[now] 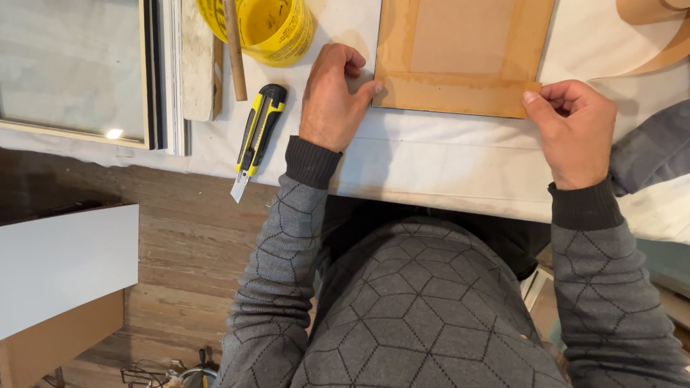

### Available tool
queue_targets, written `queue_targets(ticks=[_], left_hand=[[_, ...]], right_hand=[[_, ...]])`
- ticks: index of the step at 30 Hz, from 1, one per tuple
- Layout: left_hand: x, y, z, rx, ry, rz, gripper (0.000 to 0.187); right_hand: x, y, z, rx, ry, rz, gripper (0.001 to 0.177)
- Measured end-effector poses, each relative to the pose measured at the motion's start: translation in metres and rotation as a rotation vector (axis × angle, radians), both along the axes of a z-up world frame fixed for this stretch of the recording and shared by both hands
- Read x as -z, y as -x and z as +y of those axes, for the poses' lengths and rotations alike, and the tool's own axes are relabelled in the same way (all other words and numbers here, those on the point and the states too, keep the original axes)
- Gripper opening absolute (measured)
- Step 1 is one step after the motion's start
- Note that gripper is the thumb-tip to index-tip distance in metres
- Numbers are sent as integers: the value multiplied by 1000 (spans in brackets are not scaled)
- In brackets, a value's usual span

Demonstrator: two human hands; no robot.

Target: Applying adhesive tape to the back of a picture frame and cleaning the glass.

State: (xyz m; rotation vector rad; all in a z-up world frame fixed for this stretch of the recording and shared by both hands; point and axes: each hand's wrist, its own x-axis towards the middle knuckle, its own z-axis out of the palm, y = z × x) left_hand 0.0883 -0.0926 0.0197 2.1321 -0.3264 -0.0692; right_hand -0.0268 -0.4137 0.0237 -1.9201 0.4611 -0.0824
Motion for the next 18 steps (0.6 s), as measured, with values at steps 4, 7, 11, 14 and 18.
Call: queue_targets(ticks=[4,7,11,14,18], left_hand=[[-1,0,0,3,-14,-6,37],[-1,1,0,10,-15,-4,36],[-2,0,-1,3,-25,-1,37],[-3,2,0,-2,-23,1,38],[-2,2,0,0,-25,-1,37]], right_hand=[[1,0,-1,-2,1,-3,17],[1,1,0,-6,12,-5,17],[0,1,-1,-4,25,-5,17],[1,1,-1,-9,39,-7,17],[0,1,1,-9,46,-6,17]])
